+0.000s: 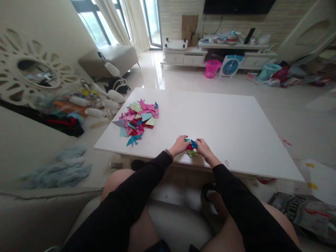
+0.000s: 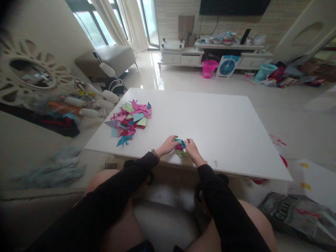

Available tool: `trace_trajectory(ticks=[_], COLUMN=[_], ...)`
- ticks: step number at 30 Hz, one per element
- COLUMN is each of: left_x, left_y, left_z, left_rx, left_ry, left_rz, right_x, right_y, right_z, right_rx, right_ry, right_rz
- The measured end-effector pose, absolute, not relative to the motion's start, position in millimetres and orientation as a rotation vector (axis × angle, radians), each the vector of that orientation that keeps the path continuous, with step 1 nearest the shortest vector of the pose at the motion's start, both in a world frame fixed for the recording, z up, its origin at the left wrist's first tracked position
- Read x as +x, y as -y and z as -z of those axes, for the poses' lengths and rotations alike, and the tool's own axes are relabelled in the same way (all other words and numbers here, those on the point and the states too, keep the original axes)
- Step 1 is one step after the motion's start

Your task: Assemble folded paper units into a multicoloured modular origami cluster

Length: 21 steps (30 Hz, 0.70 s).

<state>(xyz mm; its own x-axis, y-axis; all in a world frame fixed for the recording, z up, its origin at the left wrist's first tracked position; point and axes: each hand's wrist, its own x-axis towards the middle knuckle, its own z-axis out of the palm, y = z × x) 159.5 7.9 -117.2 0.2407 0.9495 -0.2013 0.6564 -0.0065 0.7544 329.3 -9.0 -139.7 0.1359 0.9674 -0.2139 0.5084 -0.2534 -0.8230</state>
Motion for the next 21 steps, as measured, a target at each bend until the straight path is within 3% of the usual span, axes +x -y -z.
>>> trace_trajectory(ticks=[7,14,21], left_x=[111,7,-37], left_y=[-25,-44,-44], left_z=[106,78,82], left_rx=[1.65,1.388,1.32], left_ry=[-1.772,-2.439,-2.395], left_rz=[-0.457,-0.413,-0.346], right_x=[334,336,333], right_y=[4,14,20], right_z=[121,83,68], right_rx=[-1.822,-1.774,-1.76], right_ry=[1.42,1.669,1.838], right_rz=[-0.926,-0.703,-0.497])
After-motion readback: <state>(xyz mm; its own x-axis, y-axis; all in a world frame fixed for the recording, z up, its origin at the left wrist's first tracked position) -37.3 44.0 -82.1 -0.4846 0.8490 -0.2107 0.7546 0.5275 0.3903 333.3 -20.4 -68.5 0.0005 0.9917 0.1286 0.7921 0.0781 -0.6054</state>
